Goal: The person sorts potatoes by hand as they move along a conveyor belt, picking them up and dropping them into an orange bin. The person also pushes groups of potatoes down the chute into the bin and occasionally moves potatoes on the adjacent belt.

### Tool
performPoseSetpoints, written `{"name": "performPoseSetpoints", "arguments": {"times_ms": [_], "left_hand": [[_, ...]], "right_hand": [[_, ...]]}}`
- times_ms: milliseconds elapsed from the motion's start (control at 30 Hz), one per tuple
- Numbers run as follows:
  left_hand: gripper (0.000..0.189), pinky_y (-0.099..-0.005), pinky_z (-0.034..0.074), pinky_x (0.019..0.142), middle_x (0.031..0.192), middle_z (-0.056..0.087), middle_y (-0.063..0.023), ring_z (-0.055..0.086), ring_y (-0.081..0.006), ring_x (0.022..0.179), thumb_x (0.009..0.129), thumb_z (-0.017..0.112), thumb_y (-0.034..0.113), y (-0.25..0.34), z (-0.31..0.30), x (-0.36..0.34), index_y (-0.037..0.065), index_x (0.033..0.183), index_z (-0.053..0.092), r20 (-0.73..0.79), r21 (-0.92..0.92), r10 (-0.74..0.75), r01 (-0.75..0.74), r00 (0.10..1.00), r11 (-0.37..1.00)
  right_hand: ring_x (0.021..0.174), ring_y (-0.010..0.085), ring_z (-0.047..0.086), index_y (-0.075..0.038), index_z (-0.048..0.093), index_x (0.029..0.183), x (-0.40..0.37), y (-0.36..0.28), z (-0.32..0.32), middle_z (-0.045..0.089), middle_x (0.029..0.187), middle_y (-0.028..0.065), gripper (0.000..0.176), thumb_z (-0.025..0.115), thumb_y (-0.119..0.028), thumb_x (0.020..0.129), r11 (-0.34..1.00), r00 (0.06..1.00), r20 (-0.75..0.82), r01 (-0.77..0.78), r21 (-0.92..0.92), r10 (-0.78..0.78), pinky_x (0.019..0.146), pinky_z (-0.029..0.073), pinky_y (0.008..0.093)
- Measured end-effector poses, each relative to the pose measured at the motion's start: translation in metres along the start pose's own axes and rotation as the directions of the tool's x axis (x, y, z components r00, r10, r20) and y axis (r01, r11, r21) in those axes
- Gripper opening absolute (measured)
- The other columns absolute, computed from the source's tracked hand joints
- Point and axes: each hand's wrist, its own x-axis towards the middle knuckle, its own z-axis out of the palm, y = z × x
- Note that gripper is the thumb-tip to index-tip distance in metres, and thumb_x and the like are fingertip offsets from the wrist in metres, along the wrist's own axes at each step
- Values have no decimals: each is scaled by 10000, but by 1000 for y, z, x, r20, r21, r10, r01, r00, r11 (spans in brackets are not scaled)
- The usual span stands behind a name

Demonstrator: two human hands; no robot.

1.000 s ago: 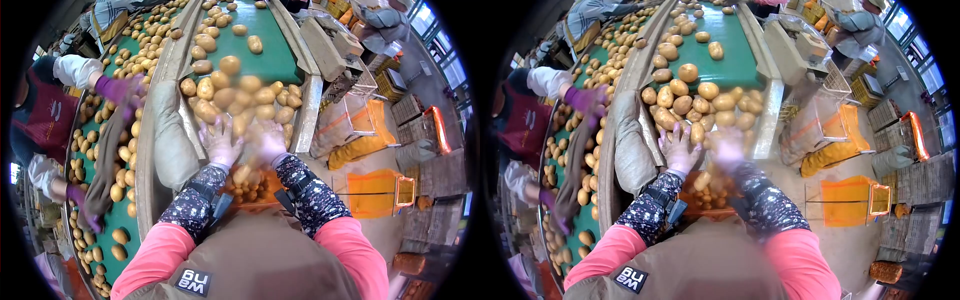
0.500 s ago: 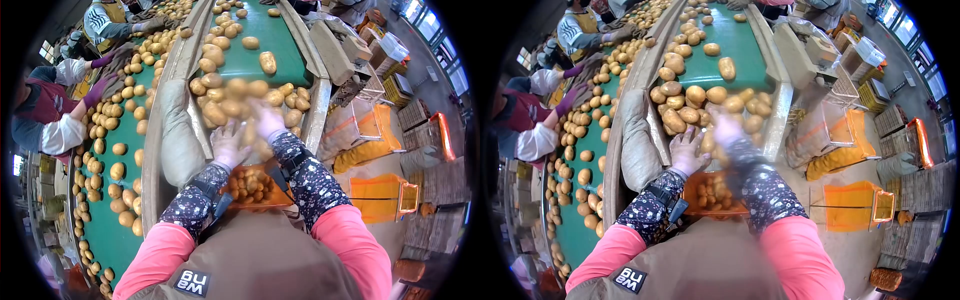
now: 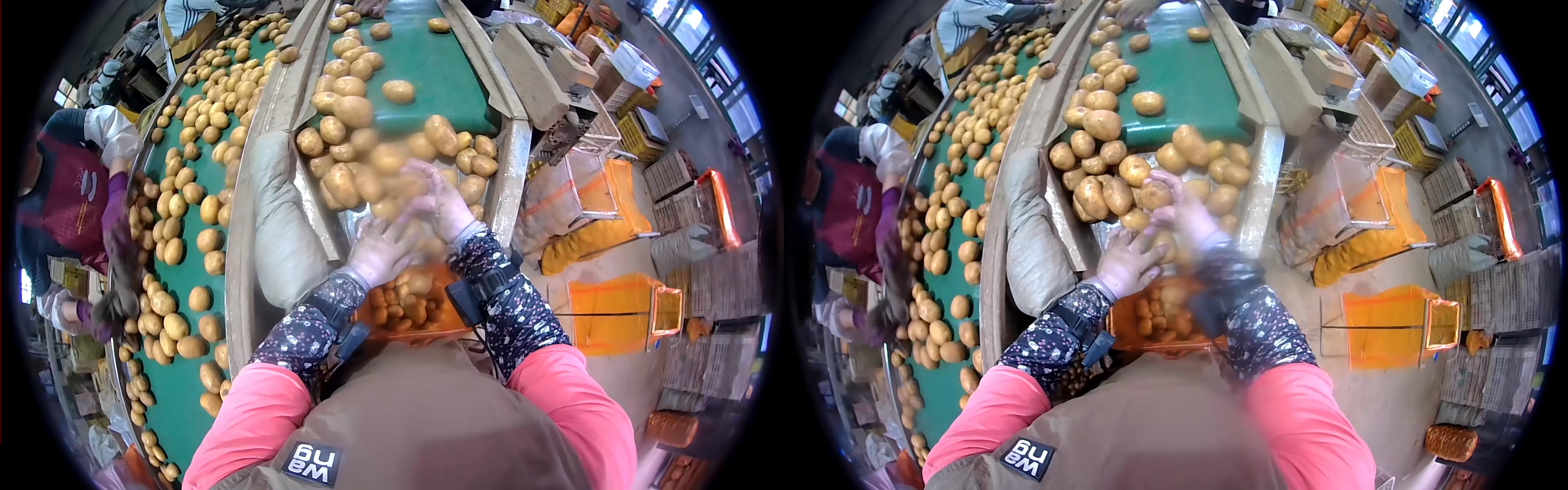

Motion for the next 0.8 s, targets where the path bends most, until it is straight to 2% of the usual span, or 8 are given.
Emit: {"name": "performPoseSetpoints", "arguments": {"times_ms": [167, 333, 467, 533, 567, 633, 700, 800], "left_hand": [[736, -696, -26, 1129, 1579, 301, -108, 118, -415, 1481, 796, 683, 486, -1, -7, 16, 389, 1464, 388, 115, 114, -198, 185, 973, 976], [684, -701, 54, 1127, 1600, 228, -102, 122, -417, 1477, 799, 697, 468, -1, -12, 27, 366, 1428, 449, 295, 53, -179, 171, 939, 984], [577, -716, 153, 1104, 1597, 219, -84, 159, -401, 1469, 823, 690, 423, 2, -13, 30, 329, 1369, 525, 297, 11, -161, 166, 941, 986], [552, -714, 165, 1102, 1592, 231, -77, 168, -388, 1469, 833, 678, 419, -2, -4, 30, 324, 1357, 536, 287, -24, -150, 163, 946, 986], [540, -713, 172, 1100, 1592, 231, -74, 169, -382, 1470, 837, 672, 418, -3, 0, 31, 321, 1352, 541, 279, -8, -142, 150, 950, 989], [517, -711, 186, 1097, 1592, 232, -68, 171, -369, 1473, 845, 660, 415, -3, 5, 33, 314, 1340, 553, 271, 23, -130, 129, 954, 991], [494, -709, 192, 1095, 1592, 231, -67, 173, -366, 1472, 852, 649, 404, -4, 4, 34, 309, 1329, 563, 258, 31, -111, 107, 960, 994], [463, -712, 202, 1088, 1587, 243, -67, 179, -361, 1471, 858, 639, 387, -5, 9, 28, 300, 1309, 580, 227, 26, -93, 90, 969, 996]], "right_hand": [[757, 86, 593, -61, 431, 1368, -3, -10, 6, 567, 1212, 50, 447, 553, -81, 939, 977, 991, -70, -98, 188, 113, 709, 511, 227], [700, 51, 533, -90, 508, 1310, -15, -34, 10, 615, 1014, 11, 382, 584, -69, 937, 996, 974, -213, -82, -26, 75, 651, 474, 200], [804, 58, 566, -105, 605, 1227, -21, -53, -47, 644, 1009, 2, 329, 640, -46, 906, 967, 910, -366, 118, -224, -196, 705, 496, 223], [1094, 133, 574, -110, 613, 1227, -25, -97, -74, 617, 1170, 56, 337, 696, -85, 902, 627, 640, -291, 390, -674, -711, 939, 482, 277], [1172, 172, 549, -89, 608, 1236, -33, -124, -93, 606, 1228, 85, 354, 701, -76, 894, 573, 567, -326, 336, -747, -757, 1021, 438, 311], [1160, 183, 560, -111, 557, 1302, -54, -207, -118, 592, 1272, 78, 451, 698, -44, 879, -99, 106, 141, 330, -939, -984, 991, 456, 334], [1249, 240, 534, -121, 491, 1403, -78, -275, -147, 545, 1366, 125, 546, 666, -96, 886, 47, -52, -72, 378, -925, -996, 1005, 450, 371], [1255, 265, 542, -97, 486, 1426, -72, -320, -180, 528, 1403, 147, 567, 652, -155, 887, -258, 220, 205, -247, -934, -954, 1031, 439, 380]]}}
